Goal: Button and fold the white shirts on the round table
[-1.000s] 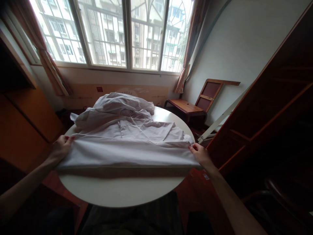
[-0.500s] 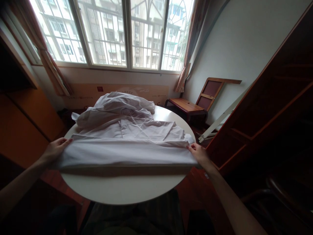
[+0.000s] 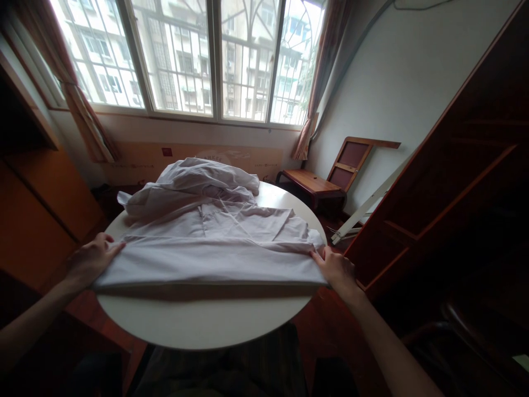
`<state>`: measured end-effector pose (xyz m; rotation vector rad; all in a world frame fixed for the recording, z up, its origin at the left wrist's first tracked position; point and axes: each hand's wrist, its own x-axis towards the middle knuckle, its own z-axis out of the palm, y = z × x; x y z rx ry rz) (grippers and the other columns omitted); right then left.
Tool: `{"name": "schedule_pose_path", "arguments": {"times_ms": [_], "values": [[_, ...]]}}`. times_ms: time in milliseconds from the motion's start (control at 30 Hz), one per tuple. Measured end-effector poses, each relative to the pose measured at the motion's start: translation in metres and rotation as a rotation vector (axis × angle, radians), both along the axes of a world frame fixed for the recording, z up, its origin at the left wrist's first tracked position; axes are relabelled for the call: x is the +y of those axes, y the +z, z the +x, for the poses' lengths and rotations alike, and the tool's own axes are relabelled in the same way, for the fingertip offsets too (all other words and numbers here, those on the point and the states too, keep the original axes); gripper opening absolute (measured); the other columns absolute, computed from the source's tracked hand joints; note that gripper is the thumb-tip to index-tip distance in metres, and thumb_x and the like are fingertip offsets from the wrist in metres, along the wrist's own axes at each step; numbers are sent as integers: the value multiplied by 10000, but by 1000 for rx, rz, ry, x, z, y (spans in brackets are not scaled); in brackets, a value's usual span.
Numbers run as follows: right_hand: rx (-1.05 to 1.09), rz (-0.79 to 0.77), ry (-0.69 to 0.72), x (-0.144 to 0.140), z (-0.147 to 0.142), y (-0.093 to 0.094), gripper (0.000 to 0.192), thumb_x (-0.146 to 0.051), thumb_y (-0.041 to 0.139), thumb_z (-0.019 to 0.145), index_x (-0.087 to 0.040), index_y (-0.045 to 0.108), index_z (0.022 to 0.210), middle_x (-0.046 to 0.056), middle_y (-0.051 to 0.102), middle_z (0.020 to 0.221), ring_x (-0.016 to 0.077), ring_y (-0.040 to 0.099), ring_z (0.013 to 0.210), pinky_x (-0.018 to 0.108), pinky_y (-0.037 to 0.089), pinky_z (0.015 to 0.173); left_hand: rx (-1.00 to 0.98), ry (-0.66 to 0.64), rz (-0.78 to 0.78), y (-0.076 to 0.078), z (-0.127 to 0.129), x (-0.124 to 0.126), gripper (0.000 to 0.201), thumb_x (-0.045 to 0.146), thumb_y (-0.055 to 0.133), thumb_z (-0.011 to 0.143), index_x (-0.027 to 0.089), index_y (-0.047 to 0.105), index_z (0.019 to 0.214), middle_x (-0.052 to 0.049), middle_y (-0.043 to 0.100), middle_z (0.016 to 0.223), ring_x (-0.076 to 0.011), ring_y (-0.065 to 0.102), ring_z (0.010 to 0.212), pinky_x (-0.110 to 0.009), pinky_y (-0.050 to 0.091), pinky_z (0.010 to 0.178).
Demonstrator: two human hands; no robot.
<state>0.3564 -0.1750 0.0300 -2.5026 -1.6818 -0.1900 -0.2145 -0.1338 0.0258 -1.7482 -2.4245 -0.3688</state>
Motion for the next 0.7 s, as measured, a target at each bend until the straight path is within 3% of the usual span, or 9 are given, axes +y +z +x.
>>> {"name": "schedule_pose_path", "arguments": {"times_ms": [100, 200, 300, 400, 433, 533, 700], "values": [[-36, 263, 123, -2, -15, 7, 312, -421, 469, 786, -147, 567, 899, 150, 635, 887, 292, 590, 837, 371, 444, 663, 190, -151, 238, 7, 22, 0, 410, 340, 392, 819, 86, 469, 1131, -182, 547, 1098, -309, 514, 991, -399, 403, 803], [112, 450, 383, 0, -58, 15, 257, -314, 413, 824, -154, 574, 945, 130, 634, 955, 251, 581, 895, 374, 450, 781, 80, -414, 346, 17, 74, 0, 359, 246, 373, 817, 120, 513, 1122, -138, 535, 1170, -268, 493, 1063, -393, 376, 910], [335, 324, 758, 8, -118, 13, 307, -272, 374, 841, -161, 570, 1051, 107, 616, 1078, 221, 550, 1024, 364, 422, 897, -28, -788, 255, 17, 147, -3, 370, 130, 344, 777, 155, 580, 1061, -113, 511, 1240, -231, 459, 1140, -362, 374, 958], [417, 217, 965, 17, -167, -1, 384, -231, 342, 845, -151, 520, 1175, 116, 527, 1237, 217, 468, 1152, 399, 367, 979, -89, -1051, 144, 2, 209, -6, 468, 79, 345, 738, 102, 515, 1173, -154, 457, 1304, -232, 400, 1219, -382, 353, 997], [412, 196, 983, 19, -177, -8, 414, -215, 328, 845, -128, 488, 1216, 130, 497, 1269, 217, 437, 1184, 404, 350, 997, -99, -1097, 94, -5, 223, -7, 481, 101, 354, 748, 67, 478, 1212, -179, 440, 1315, -240, 377, 1240, -396, 331, 1016], [344, 153, 977, 23, -188, -25, 469, -218, 314, 856, -66, 402, 1292, 164, 429, 1326, 222, 359, 1248, 407, 302, 1035, -119, -1067, -25, -22, 239, -5, 507, 178, 341, 803, 10, 393, 1279, -217, 379, 1349, -247, 314, 1283, -403, 272, 1053], [230, 101, 993, 20, -174, -30, 538, -392, 316, 890, -82, 362, 1327, 151, 339, 1392, 240, 271, 1298, 438, 233, 1061, -99, -1015, -75, -29, 218, 1, 550, 388, 305, 861, 74, 378, 1307, -168, 331, 1393, -244, 249, 1313, -405, 210, 1073]]}}
